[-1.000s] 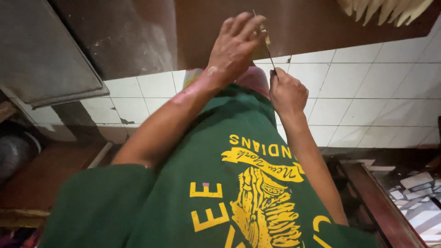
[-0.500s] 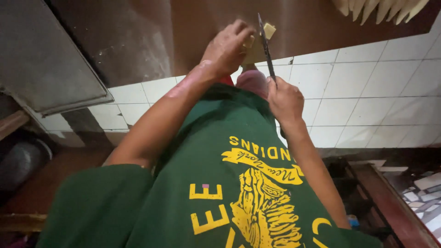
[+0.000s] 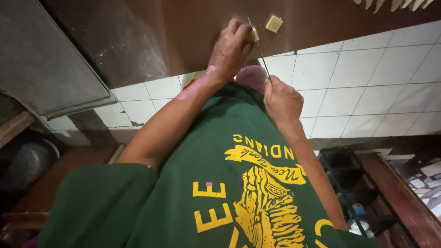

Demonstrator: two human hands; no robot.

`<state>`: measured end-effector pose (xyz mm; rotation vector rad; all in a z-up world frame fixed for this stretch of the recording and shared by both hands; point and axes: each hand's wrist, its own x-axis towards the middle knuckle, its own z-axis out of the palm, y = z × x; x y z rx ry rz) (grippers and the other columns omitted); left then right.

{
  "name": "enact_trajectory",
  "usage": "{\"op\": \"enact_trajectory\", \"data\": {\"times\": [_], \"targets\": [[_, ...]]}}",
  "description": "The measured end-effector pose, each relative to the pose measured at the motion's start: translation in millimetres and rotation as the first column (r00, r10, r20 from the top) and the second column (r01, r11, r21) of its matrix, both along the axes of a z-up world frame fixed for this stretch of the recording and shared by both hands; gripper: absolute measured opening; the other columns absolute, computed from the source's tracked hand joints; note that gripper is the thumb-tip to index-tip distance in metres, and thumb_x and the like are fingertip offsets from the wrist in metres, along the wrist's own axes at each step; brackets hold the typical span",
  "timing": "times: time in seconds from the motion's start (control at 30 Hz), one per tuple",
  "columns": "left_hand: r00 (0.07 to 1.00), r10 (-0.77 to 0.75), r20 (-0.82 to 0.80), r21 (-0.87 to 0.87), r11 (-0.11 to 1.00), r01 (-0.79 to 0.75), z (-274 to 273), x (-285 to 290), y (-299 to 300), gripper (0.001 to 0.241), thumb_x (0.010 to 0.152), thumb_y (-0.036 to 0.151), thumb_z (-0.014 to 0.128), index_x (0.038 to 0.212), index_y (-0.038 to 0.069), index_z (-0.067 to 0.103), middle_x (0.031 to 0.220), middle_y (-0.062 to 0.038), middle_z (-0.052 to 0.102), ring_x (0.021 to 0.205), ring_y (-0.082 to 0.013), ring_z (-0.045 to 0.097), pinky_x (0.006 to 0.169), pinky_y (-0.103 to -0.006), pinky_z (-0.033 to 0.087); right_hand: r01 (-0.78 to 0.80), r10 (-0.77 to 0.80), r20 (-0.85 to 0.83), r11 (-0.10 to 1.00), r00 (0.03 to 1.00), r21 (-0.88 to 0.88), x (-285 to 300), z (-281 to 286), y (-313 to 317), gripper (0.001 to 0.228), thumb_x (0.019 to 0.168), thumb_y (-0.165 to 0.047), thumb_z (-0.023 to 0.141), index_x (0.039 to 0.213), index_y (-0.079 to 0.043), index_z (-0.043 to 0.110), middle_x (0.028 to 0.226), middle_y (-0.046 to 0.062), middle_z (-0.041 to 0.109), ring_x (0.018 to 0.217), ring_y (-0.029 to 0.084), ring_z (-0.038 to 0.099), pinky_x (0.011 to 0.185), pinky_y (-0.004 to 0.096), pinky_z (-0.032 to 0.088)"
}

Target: Cutting a long strip of dough into small square pieces using a knife on a stainless steel work surface.

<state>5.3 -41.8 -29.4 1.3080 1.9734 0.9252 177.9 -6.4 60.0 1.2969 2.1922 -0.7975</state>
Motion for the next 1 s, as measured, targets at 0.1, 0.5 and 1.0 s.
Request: {"op": "enact_trajectory", "data": {"times": [0.1,0.5,1.0], "targets": [[1.000,-0.007,-0.003,0.036,0.999,0.007,-2,-1,1,0.017,0.078,0.002,0.063,0.090,0.006,0.052,0.088,-0.013,0.047,0.070,-0.0349,0.051,0.057,-0.0456,0.041,0.005,-0.005,0.008,1.000,1.000,-0.007,-1,1,1,0.031,0.100,-0.027,0.040,0.099,-0.007,0.064,0.081,0.013,0.069,0.070,0.037,0.064,0.058,0.051,0.049],[0.998,0.010,-0.057,-0.002,1.000,-0.010,-13,3,-2,0.026,0.078,0.003,0.068,0.100,0.004,0.054,0.097,-0.013,0.051,0.077,-0.0359,0.055,0.065,-0.0444,0.047,-0.046,0.047,-0.020,0.999,0.999,0.024,2,-7,2,0.031,0.101,-0.025,0.040,0.097,-0.005,0.064,0.078,0.014,0.068,0.067,0.039,0.063,0.054,0.053,0.048],[0.997,0.078,-0.012,-0.054,0.995,-0.079,-12,7,-5,0.029,0.071,0.005,0.061,0.098,0.005,0.050,0.097,-0.014,0.049,0.079,-0.0401,0.055,0.068,-0.0480,0.046,-0.067,0.067,-0.007,0.997,0.998,0.031,6,-19,5,0.031,0.099,-0.031,0.043,0.086,-0.008,0.061,0.073,0.017,0.066,0.065,0.044,0.061,0.053,0.056,0.045]]}}
